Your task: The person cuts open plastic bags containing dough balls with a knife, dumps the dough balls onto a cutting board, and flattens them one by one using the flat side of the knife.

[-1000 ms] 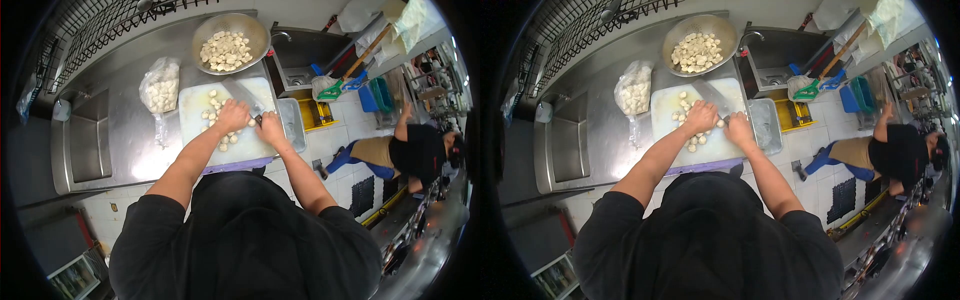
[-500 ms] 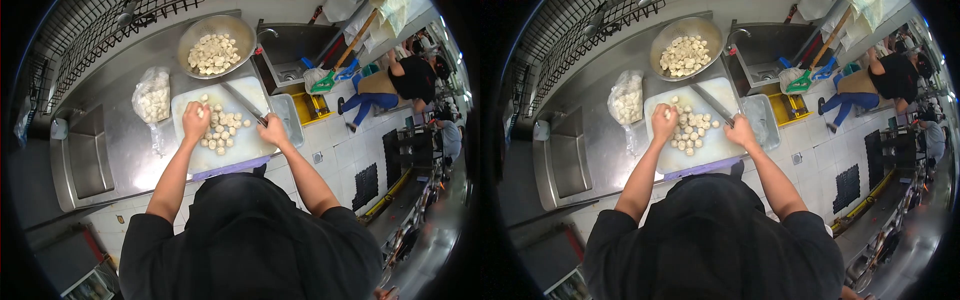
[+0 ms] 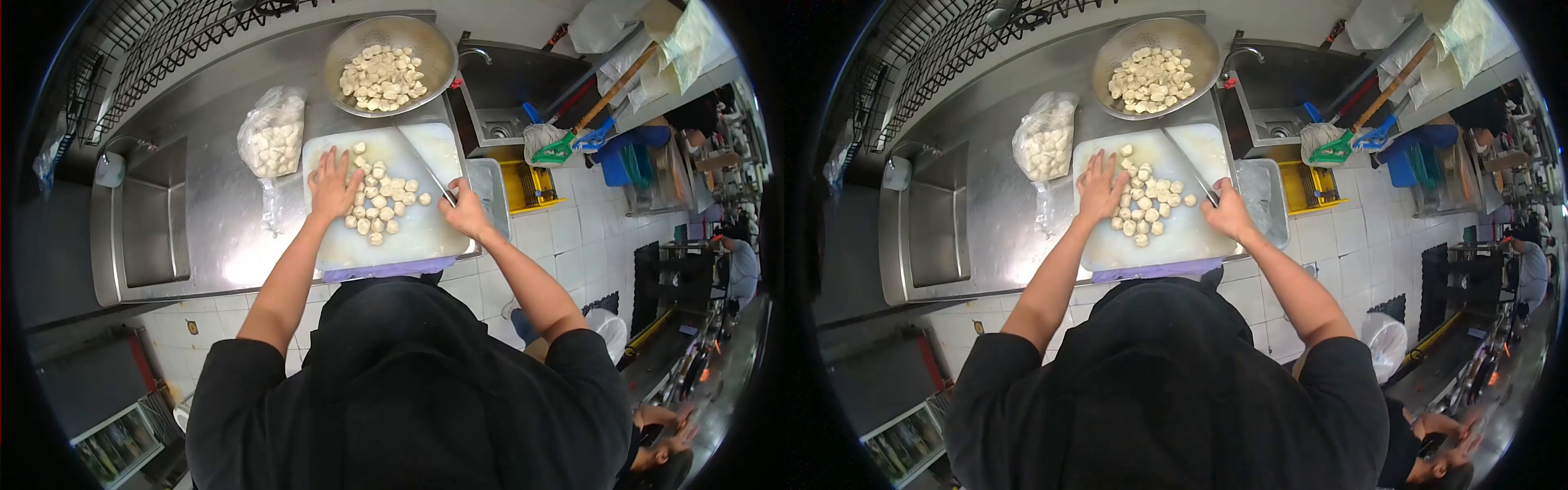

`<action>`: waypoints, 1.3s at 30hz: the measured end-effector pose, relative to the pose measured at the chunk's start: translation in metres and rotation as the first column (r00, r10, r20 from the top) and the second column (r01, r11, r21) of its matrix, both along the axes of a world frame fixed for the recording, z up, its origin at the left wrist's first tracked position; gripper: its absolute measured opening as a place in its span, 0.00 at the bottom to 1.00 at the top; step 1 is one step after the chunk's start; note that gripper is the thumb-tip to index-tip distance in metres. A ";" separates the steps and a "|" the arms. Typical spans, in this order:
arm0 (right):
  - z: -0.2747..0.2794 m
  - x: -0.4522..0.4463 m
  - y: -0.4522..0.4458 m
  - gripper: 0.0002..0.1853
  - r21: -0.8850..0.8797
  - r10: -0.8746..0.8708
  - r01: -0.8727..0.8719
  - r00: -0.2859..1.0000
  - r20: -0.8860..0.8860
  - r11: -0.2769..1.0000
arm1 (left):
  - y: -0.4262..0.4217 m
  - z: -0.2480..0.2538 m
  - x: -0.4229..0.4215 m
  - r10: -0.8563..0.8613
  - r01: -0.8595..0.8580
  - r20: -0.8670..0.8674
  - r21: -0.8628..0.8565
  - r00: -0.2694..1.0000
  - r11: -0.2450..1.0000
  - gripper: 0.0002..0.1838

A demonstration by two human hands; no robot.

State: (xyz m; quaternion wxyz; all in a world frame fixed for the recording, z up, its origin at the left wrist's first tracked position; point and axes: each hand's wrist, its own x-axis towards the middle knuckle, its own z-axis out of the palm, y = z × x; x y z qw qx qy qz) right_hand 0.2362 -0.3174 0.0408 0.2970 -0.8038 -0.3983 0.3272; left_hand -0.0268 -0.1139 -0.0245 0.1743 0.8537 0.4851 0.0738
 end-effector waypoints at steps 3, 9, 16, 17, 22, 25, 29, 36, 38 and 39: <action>0.006 0.008 0.005 0.23 -0.033 0.037 -0.038 0.999 -0.032 0.999 | 0.022 0.001 0.009 -0.127 0.133 0.063 -0.087 0.990 0.987 0.46; -0.001 0.001 0.008 0.24 -0.020 0.050 -0.050 0.999 -0.017 0.999 | 0.001 0.062 0.048 -0.132 0.099 -0.202 -0.165 0.971 0.981 0.46; 0.007 -0.022 -0.001 0.24 -0.118 -0.170 0.138 0.927 -0.333 0.983 | 0.021 0.028 0.028 -0.449 0.424 -0.123 -0.184 0.885 0.887 0.39; 0.006 -0.023 -0.005 0.24 -0.123 -0.174 0.141 0.927 -0.333 0.982 | 0.024 0.029 0.027 -0.451 0.426 -0.121 -0.188 0.884 0.885 0.39; -0.031 -0.033 -0.032 0.20 -0.003 -0.167 0.170 0.965 -0.201 0.985 | 0.023 0.029 0.033 -0.463 0.464 -0.190 -0.045 0.866 0.885 0.36; -0.019 -0.049 -0.045 0.19 0.009 -0.166 0.171 0.966 -0.199 0.985 | 0.021 0.015 0.048 -0.349 0.351 -0.125 -0.004 0.929 0.936 0.35; -0.032 -0.060 -0.050 0.18 0.010 -0.210 0.223 0.932 -0.294 0.975 | 0.028 -0.002 0.054 -0.221 0.221 0.035 -0.006 0.975 0.975 0.31; 0.006 -0.064 -0.041 0.20 -0.139 -0.206 0.174 0.943 -0.261 0.975 | 0.011 0.042 0.047 -0.447 0.446 0.040 -0.181 0.894 0.876 0.29; -0.013 -0.059 -0.046 0.21 -0.106 -0.173 0.155 0.967 -0.185 0.982 | -0.005 0.052 0.044 -0.465 0.462 -0.055 -0.065 0.883 0.885 0.34; -0.013 -0.058 -0.047 0.22 -0.078 -0.138 0.130 0.985 -0.108 0.988 | -0.008 0.057 0.043 -0.469 0.466 -0.054 -0.065 0.882 0.883 0.34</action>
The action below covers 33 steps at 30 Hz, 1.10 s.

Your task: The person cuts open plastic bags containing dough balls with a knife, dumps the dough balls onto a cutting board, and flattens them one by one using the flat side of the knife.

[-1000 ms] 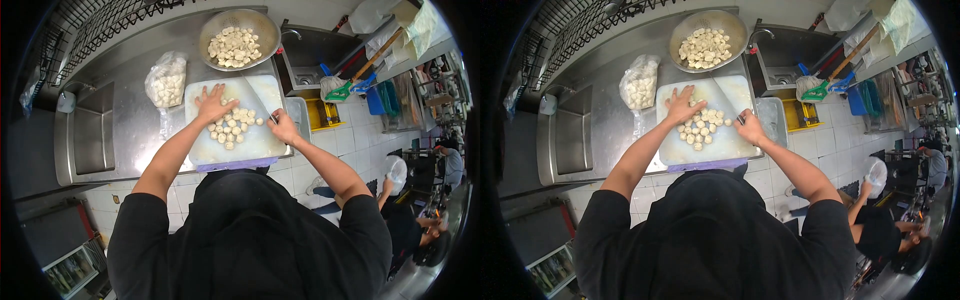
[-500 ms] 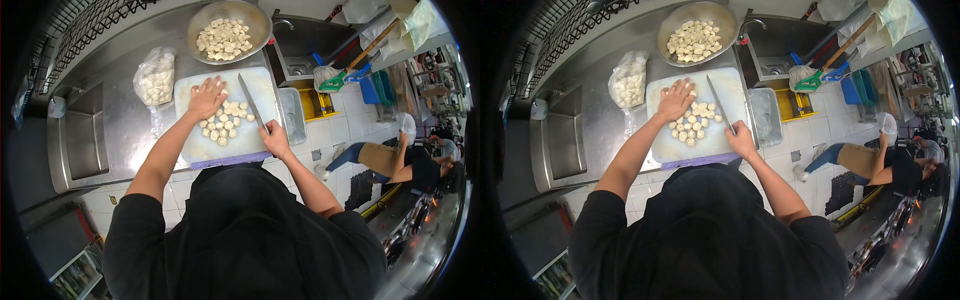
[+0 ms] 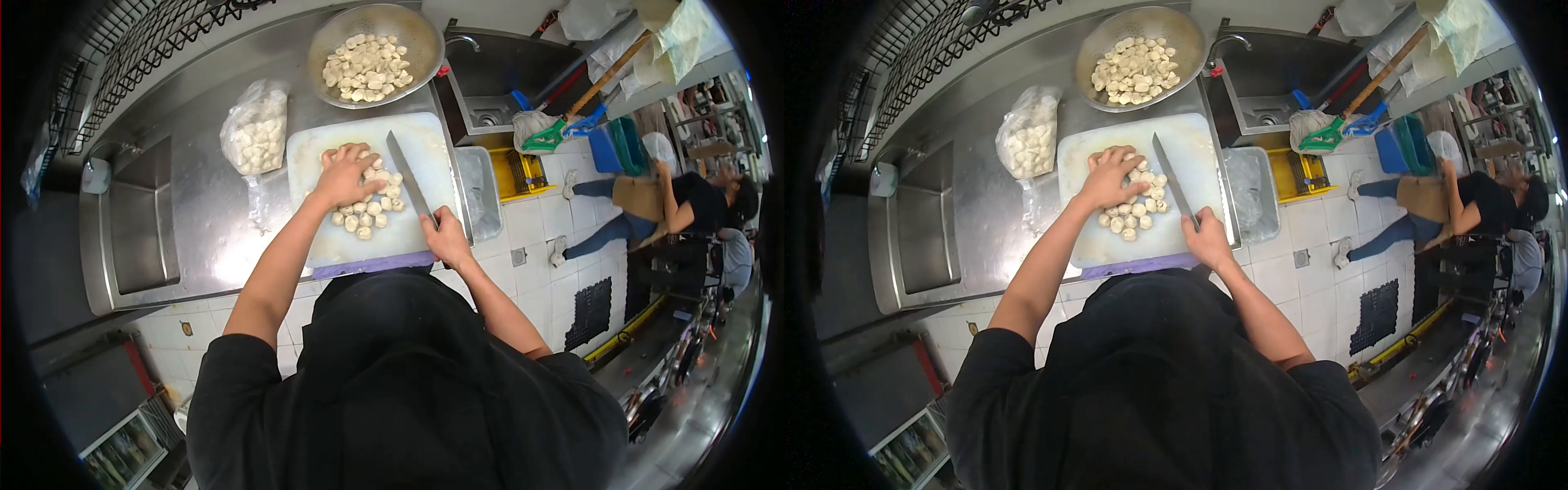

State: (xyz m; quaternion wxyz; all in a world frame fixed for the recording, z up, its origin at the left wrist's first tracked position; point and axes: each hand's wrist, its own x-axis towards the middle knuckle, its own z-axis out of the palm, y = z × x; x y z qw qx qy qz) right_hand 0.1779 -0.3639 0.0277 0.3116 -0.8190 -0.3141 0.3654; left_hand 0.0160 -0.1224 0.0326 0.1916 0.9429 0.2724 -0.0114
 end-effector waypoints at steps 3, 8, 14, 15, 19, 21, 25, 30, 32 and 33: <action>0.004 0.000 -0.010 0.23 -0.045 0.038 -0.037 0.999 0.019 0.998 | -0.009 -0.004 -0.003 -0.079 0.079 -0.024 0.013 0.997 0.997 0.39; 0.039 -0.006 -0.011 0.24 -0.129 0.002 -0.015 0.995 -0.104 0.992 | -0.007 -0.017 0.005 -0.152 0.186 0.166 -0.216 0.974 0.959 0.45; 0.016 0.001 -0.011 0.23 -0.077 0.036 -0.036 0.999 -0.004 0.996 | -0.010 -0.020 0.006 -0.087 0.120 0.190 -0.168 0.978 0.978 0.41; 0.015 0.002 -0.009 0.23 -0.055 0.060 -0.057 0.997 0.048 0.997 | -0.011 -0.017 0.005 -0.090 0.123 0.188 -0.172 0.978 0.977 0.41; 0.015 0.004 -0.003 0.21 -0.073 0.061 -0.056 0.996 0.069 0.996 | -0.013 -0.013 0.006 -0.156 0.183 0.180 -0.143 0.971 0.973 0.41; 0.011 0.003 0.001 0.19 -0.050 0.133 -0.130 0.990 0.054 0.990 | -0.013 -0.017 0.007 -0.170 0.200 0.211 -0.132 0.963 0.971 0.41; 0.003 -0.009 0.012 0.16 0.083 0.149 -0.163 0.976 0.159 0.983 | -0.018 -0.029 0.009 -0.143 0.191 0.300 -0.135 0.943 0.972 0.39; 0.001 -0.013 0.013 0.16 0.106 0.105 -0.125 0.977 0.184 0.986 | -0.033 -0.035 0.007 -0.058 0.081 0.307 -0.064 0.950 0.995 0.37; 0.003 -0.015 0.009 0.16 0.103 0.106 -0.128 0.974 0.199 0.986 | -0.035 -0.034 0.007 -0.080 0.102 0.296 -0.059 0.952 0.993 0.36; 0.007 -0.015 0.009 0.15 0.080 0.122 -0.142 0.970 0.211 0.987 | -0.036 -0.031 0.007 -0.080 0.103 0.298 -0.061 0.951 0.993 0.36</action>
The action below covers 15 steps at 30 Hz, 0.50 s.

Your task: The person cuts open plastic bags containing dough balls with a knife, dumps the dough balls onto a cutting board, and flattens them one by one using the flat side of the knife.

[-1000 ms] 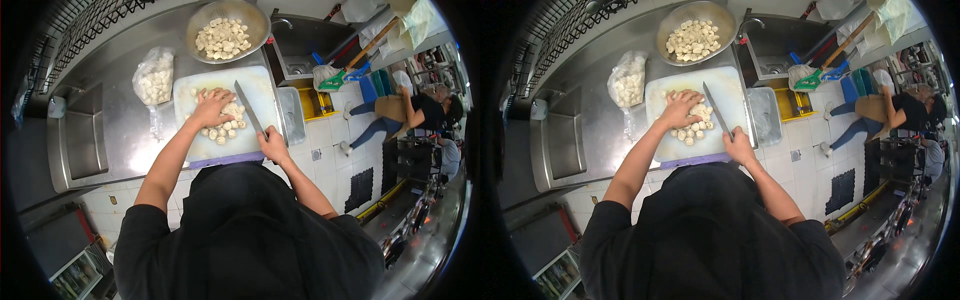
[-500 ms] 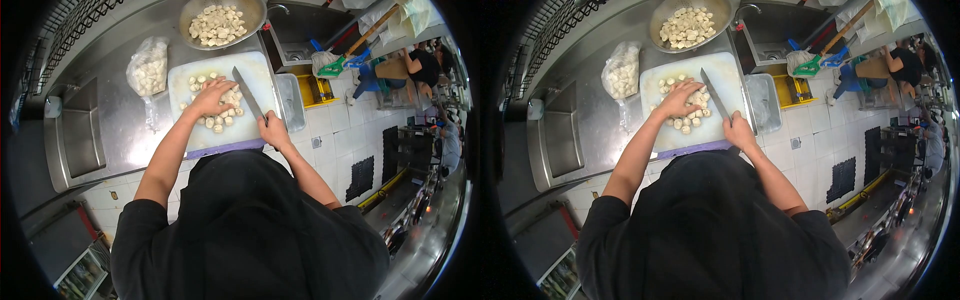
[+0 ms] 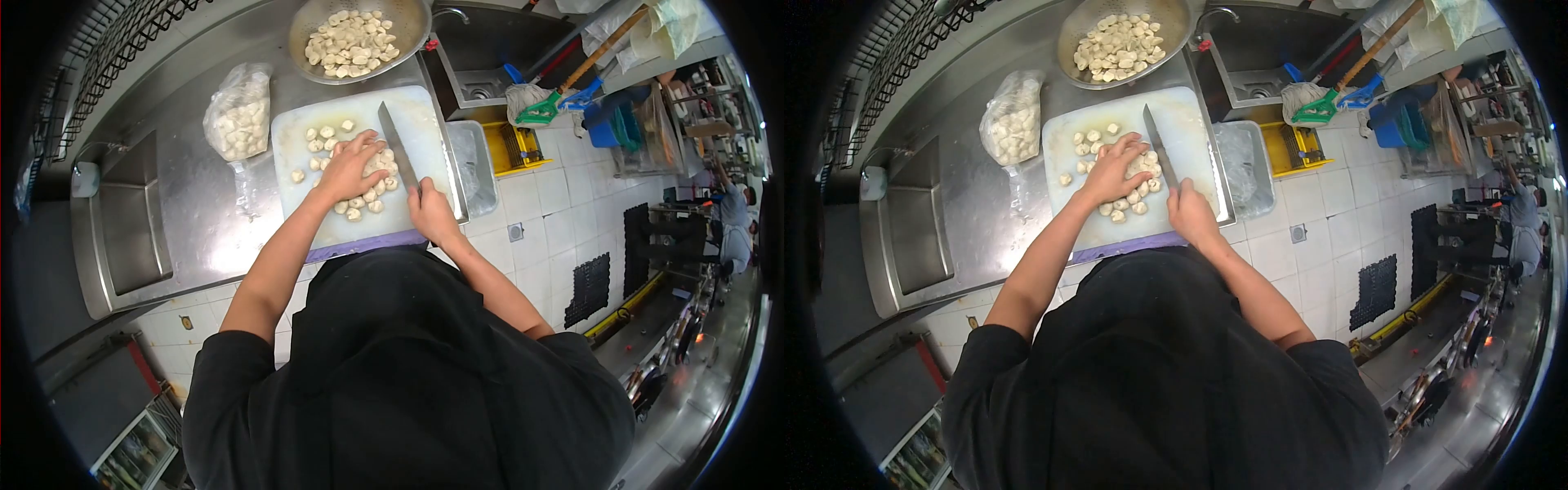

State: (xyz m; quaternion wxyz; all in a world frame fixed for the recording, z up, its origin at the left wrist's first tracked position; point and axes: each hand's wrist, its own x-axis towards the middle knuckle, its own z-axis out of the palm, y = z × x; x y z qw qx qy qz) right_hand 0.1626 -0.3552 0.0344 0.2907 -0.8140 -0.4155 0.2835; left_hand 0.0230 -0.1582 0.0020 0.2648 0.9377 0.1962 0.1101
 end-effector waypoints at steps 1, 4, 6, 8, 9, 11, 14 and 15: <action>0.002 -0.001 0.000 0.15 -0.021 0.013 -0.013 1.000 0.015 1.000 | -0.001 0.005 -0.001 0.038 -0.038 0.005 -0.064 0.999 0.997 0.36; 0.002 -0.003 0.001 0.14 -0.014 0.032 -0.031 0.998 0.047 0.999 | 0.005 0.000 -0.001 0.047 -0.043 0.027 -0.133 0.999 0.990 0.35; 0.001 -0.004 0.002 0.13 -0.027 0.038 -0.037 0.998 0.045 0.999 | 0.008 -0.005 -0.001 0.015 -0.009 0.047 -0.137 0.999 0.991 0.34; 0.000 -0.003 0.004 0.13 -0.041 0.044 -0.042 0.998 0.044 0.998 | 0.010 -0.009 0.000 -0.020 0.027 0.066 -0.096 0.998 0.995 0.33; 0.000 -0.003 0.005 0.13 -0.051 0.051 -0.048 0.997 0.057 0.998 | 0.010 -0.010 0.000 -0.023 0.030 0.066 -0.095 0.998 0.995 0.33; -0.001 -0.002 0.006 0.13 -0.063 0.057 -0.053 0.996 0.068 0.997 | 0.010 -0.012 -0.001 -0.021 0.025 0.080 -0.045 0.997 0.999 0.33; 0.006 -0.003 0.007 0.13 -0.104 0.051 -0.043 0.996 0.073 0.994 | 0.012 0.002 0.002 -0.025 0.029 0.035 -0.124 0.999 0.992 0.34; 0.007 -0.003 0.007 0.13 -0.101 0.047 -0.040 0.997 0.066 0.994 | 0.014 0.003 0.003 -0.026 0.030 0.034 -0.124 0.999 0.992 0.34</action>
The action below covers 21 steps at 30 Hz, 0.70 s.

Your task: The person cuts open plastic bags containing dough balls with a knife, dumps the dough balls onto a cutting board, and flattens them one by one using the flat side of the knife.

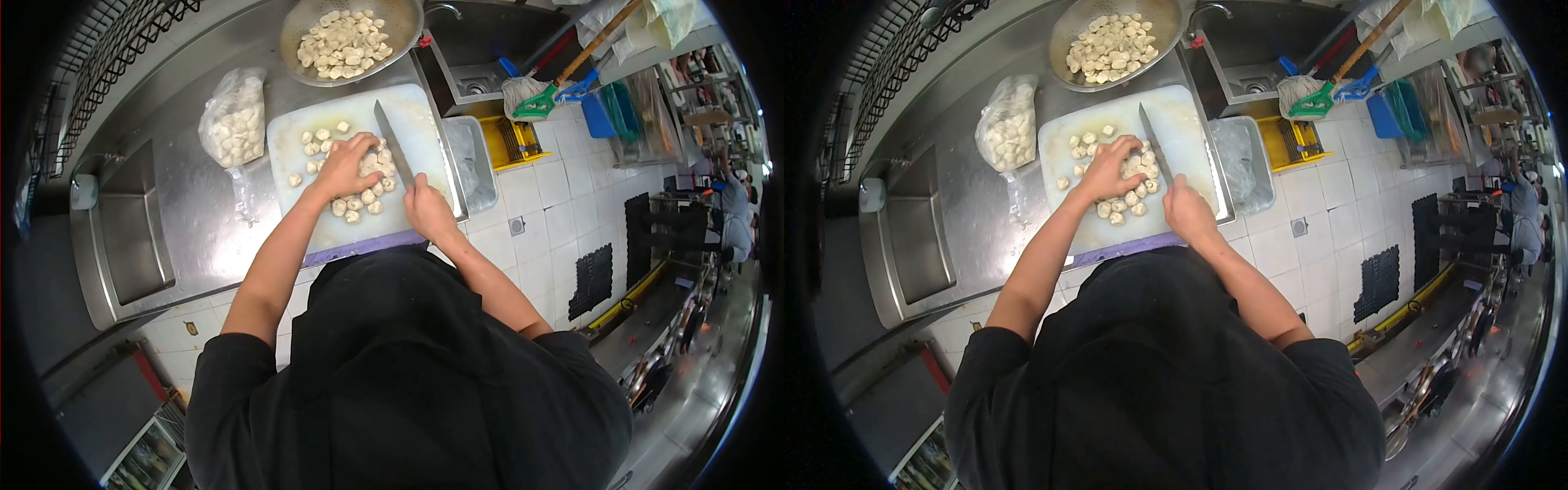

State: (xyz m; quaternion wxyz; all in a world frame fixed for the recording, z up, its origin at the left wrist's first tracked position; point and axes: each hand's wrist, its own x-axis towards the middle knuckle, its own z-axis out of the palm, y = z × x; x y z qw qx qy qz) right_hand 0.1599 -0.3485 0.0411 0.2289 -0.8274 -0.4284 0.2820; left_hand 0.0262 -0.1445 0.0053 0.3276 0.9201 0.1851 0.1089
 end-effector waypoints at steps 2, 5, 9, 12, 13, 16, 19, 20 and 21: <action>0.003 -0.001 -0.001 0.12 0.002 -0.007 0.007 1.000 -0.010 1.000 | 0.006 0.003 0.003 -0.061 0.061 0.014 0.007 0.998 0.998 0.35; 0.006 -0.006 -0.006 0.13 0.022 -0.024 0.024 1.000 -0.016 0.999 | 0.012 0.006 0.007 -0.097 0.096 -0.022 -0.045 0.995 0.994 0.35; 0.007 -0.021 -0.004 0.13 -0.040 -0.059 0.057 0.997 -0.045 0.998 | 0.015 0.005 0.008 -0.117 0.116 -0.009 -0.027 0.993 0.993 0.35; 0.004 -0.031 -0.006 0.13 -0.042 -0.077 0.074 0.995 -0.061 0.996 | 0.019 0.005 0.007 -0.151 0.151 -0.007 -0.032 0.988 0.988 0.35; 0.002 -0.033 -0.007 0.13 -0.027 -0.085 0.083 0.995 -0.055 0.996 | 0.021 0.004 0.007 -0.170 0.170 -0.004 -0.031 0.985 0.985 0.35; -0.002 -0.035 -0.006 0.13 -0.020 -0.100 0.100 0.995 -0.010 0.995 | 0.024 0.003 0.007 -0.198 0.198 -0.001 -0.028 0.980 0.980 0.35; 0.008 -0.037 -0.002 0.13 -0.049 -0.133 0.132 0.991 -0.012 0.990 | 0.024 0.000 0.006 -0.203 0.203 0.006 -0.007 0.979 0.979 0.35; 0.012 -0.039 -0.002 0.13 -0.052 -0.138 0.137 0.990 -0.014 0.989 | 0.024 -0.002 0.005 -0.197 0.197 0.013 0.012 0.980 0.980 0.34; 0.016 -0.039 -0.004 0.12 -0.025 -0.138 0.137 0.990 -0.009 0.990 | 0.024 -0.002 0.005 -0.201 0.201 0.013 0.009 0.980 0.980 0.34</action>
